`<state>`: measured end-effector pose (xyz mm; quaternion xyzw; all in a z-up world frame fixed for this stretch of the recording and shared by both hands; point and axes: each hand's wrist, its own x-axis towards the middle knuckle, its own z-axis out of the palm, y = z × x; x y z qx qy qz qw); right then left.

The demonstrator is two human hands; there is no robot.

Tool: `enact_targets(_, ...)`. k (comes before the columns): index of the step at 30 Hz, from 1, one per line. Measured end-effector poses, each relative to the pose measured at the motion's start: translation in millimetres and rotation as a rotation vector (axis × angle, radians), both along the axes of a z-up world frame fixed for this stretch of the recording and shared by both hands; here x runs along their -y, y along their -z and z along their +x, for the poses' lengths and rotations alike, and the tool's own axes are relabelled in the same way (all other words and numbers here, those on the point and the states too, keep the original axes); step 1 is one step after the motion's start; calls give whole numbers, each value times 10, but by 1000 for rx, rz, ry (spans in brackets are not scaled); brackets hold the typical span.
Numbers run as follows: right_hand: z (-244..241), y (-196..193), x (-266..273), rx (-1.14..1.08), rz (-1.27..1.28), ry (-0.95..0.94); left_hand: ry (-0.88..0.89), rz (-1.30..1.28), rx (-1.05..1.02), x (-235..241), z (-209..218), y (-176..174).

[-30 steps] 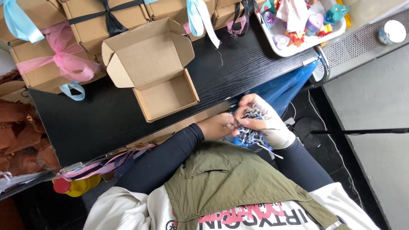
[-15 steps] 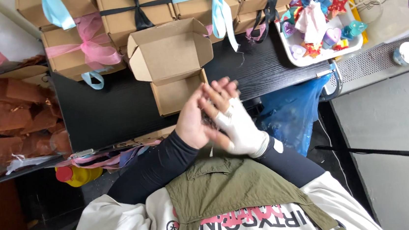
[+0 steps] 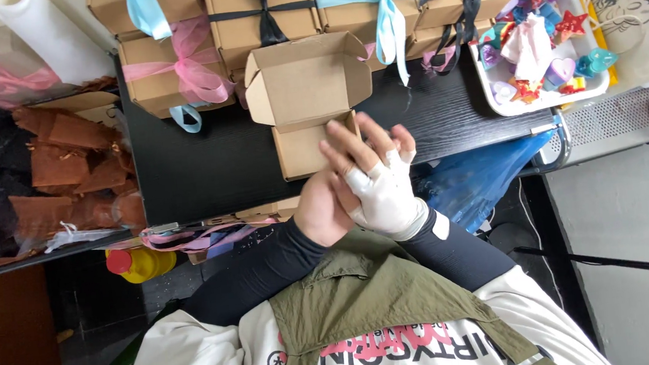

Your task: Packaging small decorative figures into cardboard boxes with paper filler and tying them with ribbons.

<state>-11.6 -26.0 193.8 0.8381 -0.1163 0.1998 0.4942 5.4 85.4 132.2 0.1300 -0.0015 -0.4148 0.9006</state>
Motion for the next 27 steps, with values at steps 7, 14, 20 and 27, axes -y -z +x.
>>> enact_targets(7, -152, 449, 28, -303, 1362, -1331, -245, 56, 280, -354, 216, -375)
enact_targets(14, -99, 746, -139, -330, 1474, -1584, -217, 43, 510, -369, 198, 25)
enact_targets(20, 66, 480, -99, -154, 1250, -1096, -354, 453, 509, -347, 24, -225)
enact_targets(27, 201, 393, 369, -38, 1301, -997, -718, 1097, 1040, -412, 405, -502)
